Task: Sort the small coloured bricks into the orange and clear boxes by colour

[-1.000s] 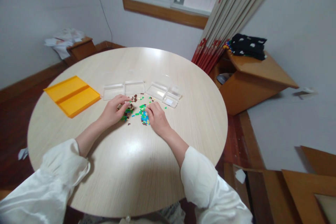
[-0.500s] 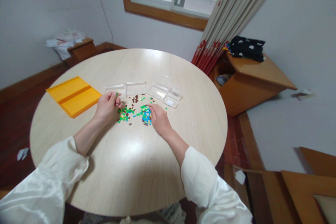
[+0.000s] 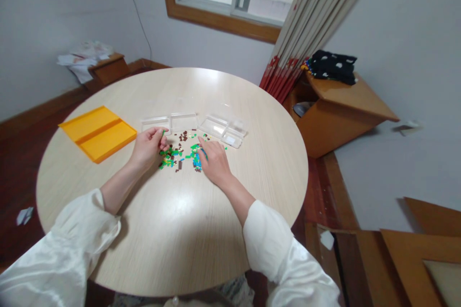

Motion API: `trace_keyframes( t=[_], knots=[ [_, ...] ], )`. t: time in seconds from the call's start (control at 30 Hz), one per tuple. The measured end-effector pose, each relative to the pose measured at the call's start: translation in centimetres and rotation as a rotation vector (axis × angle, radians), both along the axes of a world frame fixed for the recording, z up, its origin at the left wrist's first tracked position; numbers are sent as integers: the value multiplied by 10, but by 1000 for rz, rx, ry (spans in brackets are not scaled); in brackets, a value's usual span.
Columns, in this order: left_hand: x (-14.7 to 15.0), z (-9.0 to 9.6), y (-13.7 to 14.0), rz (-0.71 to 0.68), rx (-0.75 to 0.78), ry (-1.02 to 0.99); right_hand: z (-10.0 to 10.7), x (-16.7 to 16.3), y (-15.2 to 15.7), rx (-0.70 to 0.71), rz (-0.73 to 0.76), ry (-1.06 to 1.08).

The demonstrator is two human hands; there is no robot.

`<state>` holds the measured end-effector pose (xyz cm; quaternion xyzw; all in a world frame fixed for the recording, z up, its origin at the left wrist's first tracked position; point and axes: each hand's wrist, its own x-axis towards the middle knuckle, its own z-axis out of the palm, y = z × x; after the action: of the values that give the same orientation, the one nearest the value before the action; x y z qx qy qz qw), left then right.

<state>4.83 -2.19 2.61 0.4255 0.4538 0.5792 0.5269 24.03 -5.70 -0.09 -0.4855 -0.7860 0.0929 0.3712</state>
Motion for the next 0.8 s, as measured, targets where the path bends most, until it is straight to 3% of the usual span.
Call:
trace_keyframes(
  t=[0.23,0.8],
  knots=[
    [0,2,-1,-2,-44,-4,-2,28,16,22,-203,33],
    [-3,-2,1,-6,22,-15,5,59,25,40,-340,112]
  ],
)
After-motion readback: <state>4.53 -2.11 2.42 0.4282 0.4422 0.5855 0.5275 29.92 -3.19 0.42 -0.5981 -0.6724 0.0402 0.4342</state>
